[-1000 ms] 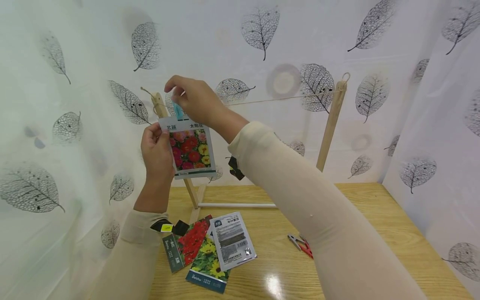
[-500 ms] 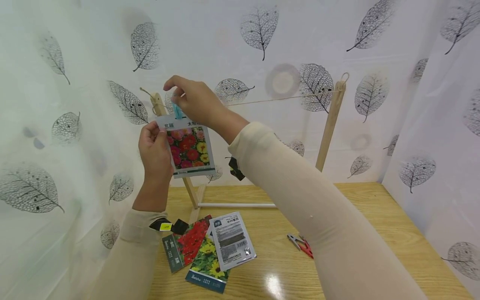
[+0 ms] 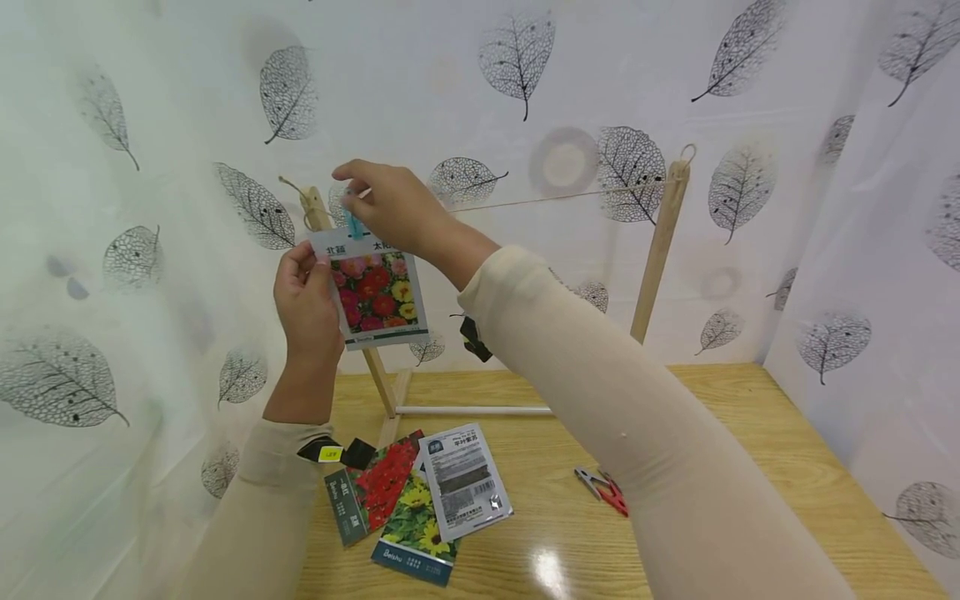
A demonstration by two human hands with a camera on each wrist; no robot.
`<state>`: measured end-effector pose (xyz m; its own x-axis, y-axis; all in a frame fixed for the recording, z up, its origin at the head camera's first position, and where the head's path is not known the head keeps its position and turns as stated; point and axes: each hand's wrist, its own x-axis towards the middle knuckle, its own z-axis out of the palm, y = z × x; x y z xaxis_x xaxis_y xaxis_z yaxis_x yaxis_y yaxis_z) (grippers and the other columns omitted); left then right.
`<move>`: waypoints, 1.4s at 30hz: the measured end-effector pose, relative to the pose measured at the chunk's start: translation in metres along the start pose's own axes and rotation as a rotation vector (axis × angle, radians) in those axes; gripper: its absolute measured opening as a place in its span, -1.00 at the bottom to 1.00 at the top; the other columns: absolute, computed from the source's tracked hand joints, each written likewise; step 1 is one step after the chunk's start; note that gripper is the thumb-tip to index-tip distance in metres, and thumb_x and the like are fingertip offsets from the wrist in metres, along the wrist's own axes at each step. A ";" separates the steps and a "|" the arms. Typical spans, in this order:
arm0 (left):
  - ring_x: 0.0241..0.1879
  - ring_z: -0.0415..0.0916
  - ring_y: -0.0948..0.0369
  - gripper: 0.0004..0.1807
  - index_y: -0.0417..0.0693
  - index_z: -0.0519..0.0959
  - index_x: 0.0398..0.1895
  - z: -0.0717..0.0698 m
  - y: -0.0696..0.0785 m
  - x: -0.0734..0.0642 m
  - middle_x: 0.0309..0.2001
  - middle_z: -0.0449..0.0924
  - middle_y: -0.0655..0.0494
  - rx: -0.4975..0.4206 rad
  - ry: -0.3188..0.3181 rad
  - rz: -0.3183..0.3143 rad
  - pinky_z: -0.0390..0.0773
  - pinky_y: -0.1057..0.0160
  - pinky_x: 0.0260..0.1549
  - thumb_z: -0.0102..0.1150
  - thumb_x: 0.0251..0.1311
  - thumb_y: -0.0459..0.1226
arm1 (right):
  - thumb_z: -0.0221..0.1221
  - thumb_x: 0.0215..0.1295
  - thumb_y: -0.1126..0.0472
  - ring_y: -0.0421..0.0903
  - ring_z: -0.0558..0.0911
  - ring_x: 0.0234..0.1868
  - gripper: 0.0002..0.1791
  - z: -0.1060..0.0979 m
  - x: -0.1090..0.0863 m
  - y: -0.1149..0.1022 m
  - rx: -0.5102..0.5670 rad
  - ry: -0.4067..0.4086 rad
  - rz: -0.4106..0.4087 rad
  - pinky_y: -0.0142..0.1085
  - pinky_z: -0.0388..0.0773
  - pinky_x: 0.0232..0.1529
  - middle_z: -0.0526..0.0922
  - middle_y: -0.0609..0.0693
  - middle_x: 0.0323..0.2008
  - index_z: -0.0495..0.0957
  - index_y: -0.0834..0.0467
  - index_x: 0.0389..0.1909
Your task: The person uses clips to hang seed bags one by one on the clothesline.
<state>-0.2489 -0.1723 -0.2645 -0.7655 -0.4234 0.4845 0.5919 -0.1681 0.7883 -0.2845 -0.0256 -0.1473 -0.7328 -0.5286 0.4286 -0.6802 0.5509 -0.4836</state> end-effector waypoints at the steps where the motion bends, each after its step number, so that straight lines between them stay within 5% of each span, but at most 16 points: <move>1: -0.04 0.47 0.24 -0.75 -0.18 0.47 0.13 0.000 0.000 0.000 -0.04 0.55 0.11 -0.005 0.001 0.002 0.47 0.35 -0.03 -0.07 0.47 -0.41 | 0.05 0.56 0.08 -0.19 0.67 0.16 -0.54 0.000 0.000 0.001 -0.001 -0.001 0.002 -0.36 0.60 0.15 0.62 -0.03 0.26 0.39 -0.04 0.42; 17: -0.08 0.44 0.24 -0.76 -0.19 0.50 0.07 -0.002 0.003 0.003 -0.13 0.48 0.14 -0.002 0.108 0.055 0.49 0.32 0.02 0.00 0.39 -0.47 | 0.03 0.56 0.12 -0.22 0.63 0.23 -0.51 0.000 -0.001 -0.001 0.012 -0.028 -0.005 -0.39 0.59 0.16 0.47 -0.06 0.41 0.35 0.01 0.45; 25: -0.01 0.41 0.23 -0.81 -0.09 0.49 0.02 -0.004 0.005 0.001 -0.08 0.46 0.16 0.111 0.150 0.056 0.45 0.31 0.10 0.03 0.41 -0.40 | 0.05 0.55 0.10 -0.19 0.58 0.28 -0.48 -0.001 -0.004 0.001 -0.012 -0.029 -0.021 -0.40 0.52 0.24 0.46 -0.03 0.41 0.32 0.04 0.47; 33: -0.08 0.43 0.23 -0.85 -0.03 0.49 -0.10 -0.003 0.006 -0.003 -0.15 0.46 0.15 0.044 0.144 0.093 0.43 0.29 0.03 0.02 0.39 -0.44 | 0.10 0.51 0.11 -0.11 0.49 0.31 -0.49 -0.002 -0.009 0.003 -0.046 0.062 -0.075 -0.37 0.43 0.32 0.43 0.04 0.35 0.37 0.09 0.42; 42: -0.14 0.46 0.16 -0.84 -0.02 0.47 -0.11 -0.005 0.005 -0.006 -0.18 0.47 0.12 0.013 0.090 0.082 0.46 0.20 -0.02 0.03 0.38 -0.45 | 0.13 0.49 0.19 -0.11 0.56 0.09 -0.65 -0.004 -0.019 0.008 0.020 0.189 -0.139 -0.27 0.54 0.19 0.53 0.07 0.15 0.53 0.16 0.22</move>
<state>-0.2407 -0.1753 -0.2655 -0.6889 -0.5132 0.5119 0.6475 -0.1183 0.7528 -0.2765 -0.0090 -0.1564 -0.6244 -0.4671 0.6261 -0.7754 0.4674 -0.4246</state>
